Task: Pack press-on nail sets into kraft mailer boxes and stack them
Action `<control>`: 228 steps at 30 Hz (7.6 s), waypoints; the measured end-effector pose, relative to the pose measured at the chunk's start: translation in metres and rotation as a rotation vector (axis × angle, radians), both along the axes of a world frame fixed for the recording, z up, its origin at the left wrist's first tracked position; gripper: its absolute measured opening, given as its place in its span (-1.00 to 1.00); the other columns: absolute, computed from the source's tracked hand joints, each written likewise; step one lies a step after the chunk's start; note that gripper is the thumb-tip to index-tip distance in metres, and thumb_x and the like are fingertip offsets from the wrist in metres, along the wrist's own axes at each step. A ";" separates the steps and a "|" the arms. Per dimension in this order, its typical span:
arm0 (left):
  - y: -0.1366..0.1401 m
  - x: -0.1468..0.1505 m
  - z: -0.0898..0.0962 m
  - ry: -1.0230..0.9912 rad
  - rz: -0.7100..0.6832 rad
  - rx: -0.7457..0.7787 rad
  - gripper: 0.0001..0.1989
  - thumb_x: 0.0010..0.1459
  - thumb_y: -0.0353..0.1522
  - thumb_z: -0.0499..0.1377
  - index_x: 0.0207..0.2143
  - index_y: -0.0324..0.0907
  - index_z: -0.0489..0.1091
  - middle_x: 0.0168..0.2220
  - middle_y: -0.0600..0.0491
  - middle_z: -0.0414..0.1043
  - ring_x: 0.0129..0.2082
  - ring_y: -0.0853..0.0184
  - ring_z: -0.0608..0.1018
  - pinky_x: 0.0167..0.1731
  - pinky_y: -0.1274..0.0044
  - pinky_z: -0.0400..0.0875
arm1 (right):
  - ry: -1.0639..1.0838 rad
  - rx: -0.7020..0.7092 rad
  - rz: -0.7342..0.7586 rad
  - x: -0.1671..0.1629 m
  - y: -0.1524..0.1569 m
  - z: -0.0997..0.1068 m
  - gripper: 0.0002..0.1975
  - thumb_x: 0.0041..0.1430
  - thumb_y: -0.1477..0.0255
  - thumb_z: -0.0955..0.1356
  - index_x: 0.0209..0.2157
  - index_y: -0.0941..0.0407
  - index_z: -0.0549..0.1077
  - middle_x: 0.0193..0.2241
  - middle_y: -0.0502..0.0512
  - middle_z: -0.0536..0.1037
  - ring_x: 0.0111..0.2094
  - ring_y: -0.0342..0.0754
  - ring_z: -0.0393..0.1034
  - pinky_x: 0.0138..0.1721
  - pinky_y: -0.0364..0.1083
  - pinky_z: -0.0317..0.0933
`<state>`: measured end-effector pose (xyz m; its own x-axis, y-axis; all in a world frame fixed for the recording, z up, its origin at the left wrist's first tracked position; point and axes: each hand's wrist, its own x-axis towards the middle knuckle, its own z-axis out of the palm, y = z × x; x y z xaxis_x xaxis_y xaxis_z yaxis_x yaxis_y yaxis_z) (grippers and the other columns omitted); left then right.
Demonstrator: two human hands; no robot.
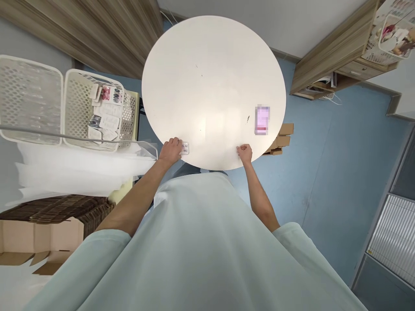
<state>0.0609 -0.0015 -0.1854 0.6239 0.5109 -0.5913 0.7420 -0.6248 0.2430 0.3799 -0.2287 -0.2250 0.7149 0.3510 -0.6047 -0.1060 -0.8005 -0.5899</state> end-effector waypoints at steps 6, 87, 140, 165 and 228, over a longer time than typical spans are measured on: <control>-0.022 0.036 0.002 -0.098 -0.012 -0.055 -0.22 0.05 -0.34 0.30 0.35 -0.27 0.33 0.32 -0.42 0.33 0.29 -0.33 0.39 0.20 0.04 0.37 | 0.027 -0.008 -0.032 -0.014 -0.021 -0.002 -0.79 0.20 0.30 0.44 -0.16 0.01 0.41 -0.24 -0.01 0.63 -0.22 -0.03 0.57 -0.21 -0.08 0.46; -0.067 0.097 -0.034 -0.234 0.587 -0.127 -0.65 0.41 -0.22 0.13 0.16 -0.15 0.44 0.18 -0.32 0.50 0.27 -0.20 0.50 0.25 0.00 0.39 | 0.131 -0.171 0.422 -0.072 0.062 0.026 -0.79 0.47 0.22 0.39 -0.12 0.08 0.52 -0.05 0.10 0.70 -0.42 -0.08 0.64 -0.12 -0.06 0.47; -0.045 0.105 -0.026 -0.322 0.882 -0.384 -0.64 0.26 -0.35 0.30 0.10 -0.13 0.45 0.14 -0.08 0.62 0.07 0.15 0.66 0.11 0.34 0.54 | -0.084 -0.036 0.677 -0.042 0.076 0.014 -0.71 0.56 0.28 0.27 0.06 0.11 0.56 0.07 0.22 0.65 0.00 0.03 0.57 0.07 -0.04 0.41; -0.050 0.092 -0.042 -0.437 -0.171 -0.121 -0.14 0.25 -0.39 0.15 0.55 -0.45 0.08 0.57 -0.42 0.07 0.59 -0.16 0.14 0.52 -0.02 0.10 | -0.367 0.060 1.123 -0.061 0.060 -0.004 -0.49 0.46 0.58 0.28 0.39 0.20 0.35 0.58 0.35 0.13 0.61 0.16 -0.02 0.51 0.22 0.19; -0.078 0.065 -0.038 -0.336 0.281 -0.285 -0.38 0.30 -0.12 0.27 0.36 -0.13 0.47 0.37 -0.11 0.51 0.35 -0.03 0.54 0.36 0.20 0.42 | -0.244 0.117 1.072 -0.073 0.005 0.011 -0.47 0.64 0.21 0.17 0.46 0.09 0.32 0.49 0.28 0.35 0.45 0.14 0.35 0.36 0.13 0.38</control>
